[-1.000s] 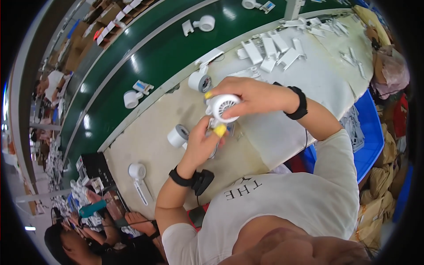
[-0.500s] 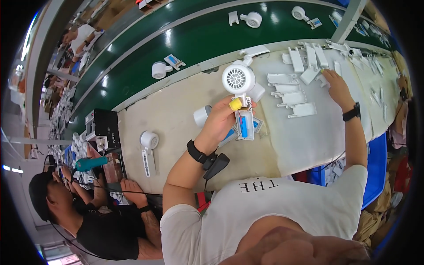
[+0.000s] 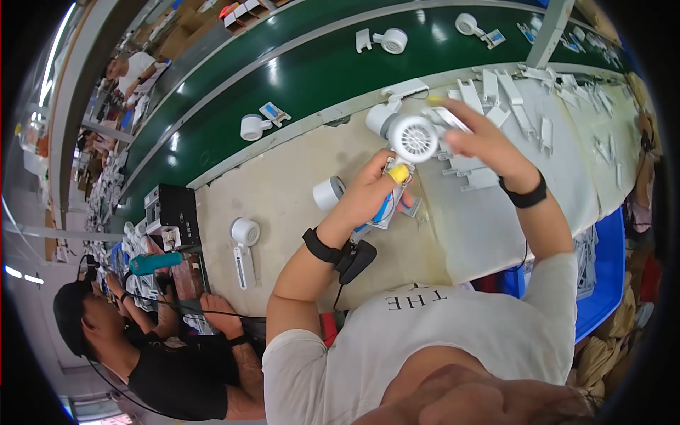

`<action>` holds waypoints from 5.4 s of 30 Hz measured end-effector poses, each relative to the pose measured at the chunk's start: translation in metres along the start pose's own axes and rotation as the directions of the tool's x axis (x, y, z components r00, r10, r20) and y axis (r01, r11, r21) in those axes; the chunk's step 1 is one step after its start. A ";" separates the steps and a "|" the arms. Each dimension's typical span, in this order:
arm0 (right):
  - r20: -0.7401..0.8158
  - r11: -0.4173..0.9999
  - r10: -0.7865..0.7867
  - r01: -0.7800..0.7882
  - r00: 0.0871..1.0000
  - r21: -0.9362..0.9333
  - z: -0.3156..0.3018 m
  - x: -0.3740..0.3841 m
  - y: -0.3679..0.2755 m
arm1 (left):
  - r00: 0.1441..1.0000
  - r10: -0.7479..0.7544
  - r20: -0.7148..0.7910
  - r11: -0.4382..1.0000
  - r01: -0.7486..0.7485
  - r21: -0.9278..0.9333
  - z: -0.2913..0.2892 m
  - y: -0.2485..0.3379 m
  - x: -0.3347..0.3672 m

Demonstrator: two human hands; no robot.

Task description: The person picks up a fan head and a handle, fits them together, and presses the casing closed by hand. After repeating this assembly several times, the person reaches into a blue bin to gather more handles and places them on the workspace.

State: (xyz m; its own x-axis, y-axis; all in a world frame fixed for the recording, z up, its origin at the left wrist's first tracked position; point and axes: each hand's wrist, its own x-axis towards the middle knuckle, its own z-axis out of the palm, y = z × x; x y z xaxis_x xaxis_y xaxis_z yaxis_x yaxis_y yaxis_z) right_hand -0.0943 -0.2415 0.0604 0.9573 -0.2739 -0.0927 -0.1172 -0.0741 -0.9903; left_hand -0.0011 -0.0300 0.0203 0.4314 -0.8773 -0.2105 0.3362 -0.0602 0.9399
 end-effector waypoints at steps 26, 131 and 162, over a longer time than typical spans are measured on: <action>0.037 0.984 -0.134 0.138 0.990 -0.110 0.003 0.015 0.003 | 0.933 0.343 -0.109 0.824 -0.243 0.511 -0.001 0.023 -0.008; 0.024 0.659 -0.594 0.504 0.804 -0.559 0.066 -0.018 0.012 | 0.816 0.412 -0.405 0.858 -0.497 -0.128 -0.025 -0.009 -0.004; 0.238 0.702 -0.588 0.634 0.773 -0.325 0.085 -0.027 0.012 | 0.651 0.593 -0.473 0.639 -0.739 -0.215 0.017 0.018 -0.036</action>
State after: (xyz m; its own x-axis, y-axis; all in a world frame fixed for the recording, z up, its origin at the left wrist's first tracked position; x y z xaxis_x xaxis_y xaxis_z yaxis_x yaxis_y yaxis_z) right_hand -0.0989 -0.1537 0.0418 0.8718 0.0596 0.4862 0.4384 -0.5377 -0.7202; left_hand -0.0250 -0.0072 0.0494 0.8766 -0.3814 0.2934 0.0760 0.7119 0.6982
